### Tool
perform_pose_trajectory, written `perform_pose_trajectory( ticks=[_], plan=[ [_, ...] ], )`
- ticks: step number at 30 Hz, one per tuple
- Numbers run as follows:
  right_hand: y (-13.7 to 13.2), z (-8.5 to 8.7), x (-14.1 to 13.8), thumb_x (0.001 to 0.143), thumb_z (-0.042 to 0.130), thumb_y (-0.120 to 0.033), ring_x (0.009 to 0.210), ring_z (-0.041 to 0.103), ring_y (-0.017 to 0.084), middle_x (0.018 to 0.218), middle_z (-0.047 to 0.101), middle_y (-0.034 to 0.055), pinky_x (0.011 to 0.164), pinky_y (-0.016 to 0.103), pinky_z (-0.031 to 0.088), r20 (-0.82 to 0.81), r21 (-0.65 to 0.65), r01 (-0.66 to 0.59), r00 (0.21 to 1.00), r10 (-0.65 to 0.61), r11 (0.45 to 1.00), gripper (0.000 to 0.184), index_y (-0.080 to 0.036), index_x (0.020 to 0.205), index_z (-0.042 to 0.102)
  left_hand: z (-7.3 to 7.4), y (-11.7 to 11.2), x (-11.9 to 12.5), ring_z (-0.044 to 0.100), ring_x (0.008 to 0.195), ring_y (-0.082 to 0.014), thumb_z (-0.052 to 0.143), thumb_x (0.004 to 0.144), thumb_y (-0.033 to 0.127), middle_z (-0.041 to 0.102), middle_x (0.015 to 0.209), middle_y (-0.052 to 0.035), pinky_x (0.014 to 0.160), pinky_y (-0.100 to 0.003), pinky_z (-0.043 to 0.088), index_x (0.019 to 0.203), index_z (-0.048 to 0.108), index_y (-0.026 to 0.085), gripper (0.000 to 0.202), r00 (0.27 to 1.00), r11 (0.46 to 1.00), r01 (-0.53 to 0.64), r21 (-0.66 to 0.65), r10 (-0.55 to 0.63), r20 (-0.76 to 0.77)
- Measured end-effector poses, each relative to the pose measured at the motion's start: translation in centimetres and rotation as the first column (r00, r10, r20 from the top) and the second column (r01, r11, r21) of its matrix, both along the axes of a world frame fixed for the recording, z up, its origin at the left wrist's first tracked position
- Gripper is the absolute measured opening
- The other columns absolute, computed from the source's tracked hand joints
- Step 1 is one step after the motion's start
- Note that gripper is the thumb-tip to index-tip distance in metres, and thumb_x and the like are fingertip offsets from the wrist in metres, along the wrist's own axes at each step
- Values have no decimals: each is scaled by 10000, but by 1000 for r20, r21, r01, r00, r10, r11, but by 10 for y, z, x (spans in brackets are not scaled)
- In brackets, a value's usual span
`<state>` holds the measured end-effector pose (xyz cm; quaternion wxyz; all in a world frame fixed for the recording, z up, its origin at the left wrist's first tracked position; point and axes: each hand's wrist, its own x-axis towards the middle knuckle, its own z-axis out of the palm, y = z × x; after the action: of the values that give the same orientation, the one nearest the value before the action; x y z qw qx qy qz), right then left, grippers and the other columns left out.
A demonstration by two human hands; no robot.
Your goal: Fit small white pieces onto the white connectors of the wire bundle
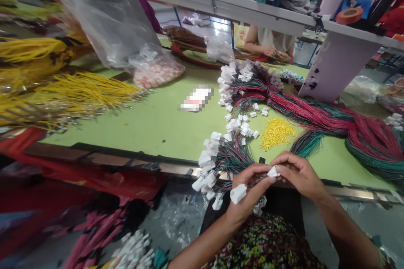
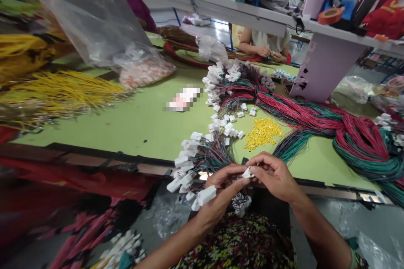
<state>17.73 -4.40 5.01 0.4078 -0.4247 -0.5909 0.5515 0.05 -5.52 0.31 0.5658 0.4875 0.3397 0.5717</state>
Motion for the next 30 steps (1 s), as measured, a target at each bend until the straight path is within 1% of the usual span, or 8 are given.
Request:
perform_pose_trajectory(
  ticks=[7, 11, 13, 16, 19, 24, 27, 30],
  plan=[
    [-16, 17, 19, 925, 678, -236, 824, 614, 172, 976, 636, 45, 718, 300, 536, 367, 439, -66, 923, -112, 896, 117, -242, 1042, 674, 10, 5, -1, 729, 881, -189, 799, 829, 321, 756, 985, -68, 802, -299, 596, 992, 777, 213, 196, 992, 994, 73, -76, -65, 112],
    [-32, 20, 42, 937, 618, -173, 805, 620, 202, 888, 660, 37, 702, 331, 513, 705, 306, -336, 709, 25, 891, 65, -230, 950, 647, 15, 11, -1, 546, 528, -80, 684, 916, 409, 711, 844, -39, 494, -207, 460, 1043, 743, 188, 261, 997, 990, 2, -140, 9, 81],
    [-37, 16, 45, 920, 663, -201, 833, 634, 230, 895, 679, 46, 731, 361, 522, 761, 290, -370, 648, 22, 882, 33, -225, 940, 651, 17, 14, 2, 412, 446, -55, 639, 934, 439, 676, 804, -18, 414, -198, 339, 1077, 714, 176, 309, 999, 987, 0, -159, 8, 48],
    [-39, 12, 31, 922, 691, -240, 870, 645, 226, 967, 685, 57, 762, 355, 542, 645, 422, -220, 754, -121, 879, 107, -231, 1021, 651, 20, 17, 9, 406, 470, -77, 591, 950, 410, 616, 727, 13, 442, -211, 325, 1085, 692, 166, 296, 996, 987, 50, -155, -60, -60],
    [-37, 15, 4, 931, 688, -238, 877, 645, 182, 1082, 663, 61, 755, 298, 558, 408, 528, -41, 889, -210, 848, 260, -256, 1181, 618, 19, 18, 15, 544, 608, -136, 550, 944, 306, 631, 724, 2, 581, -254, 439, 1057, 693, 164, 230, 974, 987, 108, -115, -128, -187],
    [-24, 16, -25, 919, 681, -157, 1042, 653, 203, 1099, 695, 62, 928, 339, 541, 281, 621, -70, 950, -139, 780, 294, -258, 1192, 645, 14, 16, 15, 658, 901, -221, 586, 773, 128, 736, 958, -60, 813, -325, 500, 966, 687, 175, 223, 950, 974, 223, 33, -209, -233],
    [-16, 5, -17, 936, 623, -97, 933, 679, 174, 977, 716, 31, 855, 304, 552, 188, 571, 20, 970, -154, 821, 222, -260, 1074, 685, 15, 12, 9, 636, 845, -195, 630, 749, 121, 712, 916, -42, 771, -296, 490, 983, 669, 175, 243, 958, 974, 227, 19, -219, -185],
    [-14, -6, -3, 954, 585, -89, 850, 677, 158, 914, 694, 19, 770, 276, 553, 107, 474, 56, 987, -120, 879, 206, -258, 999, 694, 18, 9, 3, 548, 626, -134, 656, 845, 276, 646, 774, -1, 597, -243, 442, 1033, 654, 170, 216, 940, 940, 321, -118, -331, -79]
  ],
)
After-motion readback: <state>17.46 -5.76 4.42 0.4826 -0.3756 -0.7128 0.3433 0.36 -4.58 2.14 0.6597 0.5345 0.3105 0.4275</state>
